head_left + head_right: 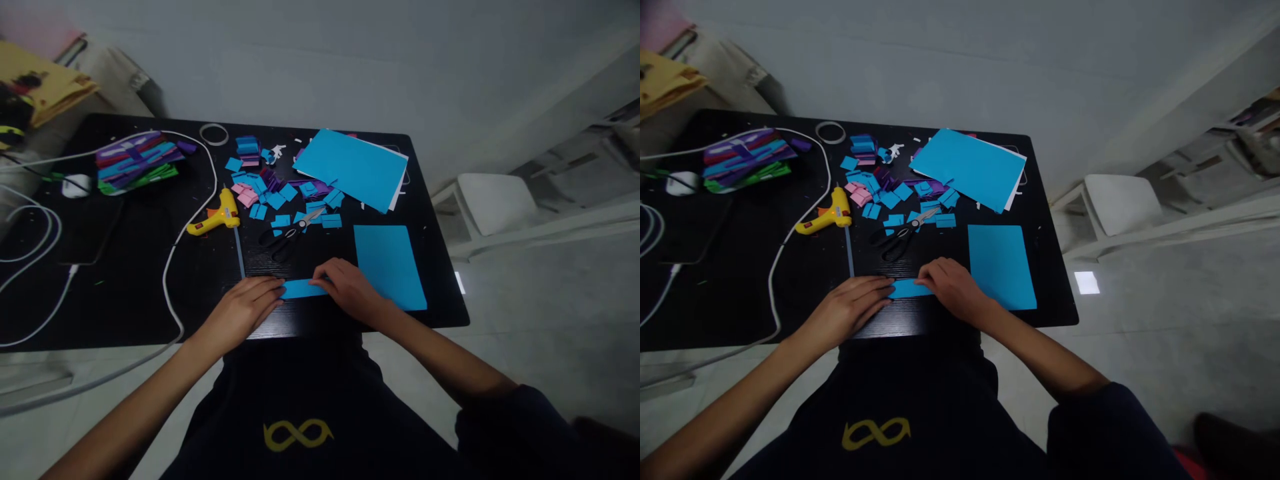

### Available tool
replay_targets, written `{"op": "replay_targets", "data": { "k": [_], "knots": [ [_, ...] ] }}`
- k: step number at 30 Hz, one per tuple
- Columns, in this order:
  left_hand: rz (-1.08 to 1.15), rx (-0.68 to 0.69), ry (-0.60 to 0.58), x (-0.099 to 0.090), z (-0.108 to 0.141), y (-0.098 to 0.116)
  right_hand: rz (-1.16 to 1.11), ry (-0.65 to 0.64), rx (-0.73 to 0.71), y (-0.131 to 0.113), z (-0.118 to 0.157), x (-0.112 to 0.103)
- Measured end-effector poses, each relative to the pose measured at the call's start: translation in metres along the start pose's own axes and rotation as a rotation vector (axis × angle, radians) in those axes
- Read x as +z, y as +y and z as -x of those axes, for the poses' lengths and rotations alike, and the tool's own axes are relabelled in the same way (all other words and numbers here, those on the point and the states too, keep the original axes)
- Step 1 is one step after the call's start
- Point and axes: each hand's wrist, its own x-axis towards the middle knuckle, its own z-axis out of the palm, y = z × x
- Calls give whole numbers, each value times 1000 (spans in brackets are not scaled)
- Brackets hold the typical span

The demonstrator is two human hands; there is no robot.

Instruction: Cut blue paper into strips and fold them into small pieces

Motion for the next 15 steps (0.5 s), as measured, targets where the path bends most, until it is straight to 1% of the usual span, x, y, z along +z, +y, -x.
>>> {"op": "replay_targets", "data": {
  "k": [3, 6, 8, 11, 13, 15],
  "knots": [
    [-8, 7, -6, 2, -1, 1, -23, 53, 79, 5, -8, -12],
    [-16, 16, -14, 3, -2, 1, 20, 88, 85, 5, -10, -13],
    [-29, 24, -16, 3, -2, 2, 42, 53, 46, -1, -7, -6],
    [-53, 26, -13, 3, -3, 3, 47, -44, -88, -12, 0, 11],
    [-57, 20, -12, 3, -2, 4, 40, -55, -142, -17, 3, 23],
    [-49, 16, -6, 3, -2, 4, 54, -46, -164, -19, 6, 32]
  ]
}}
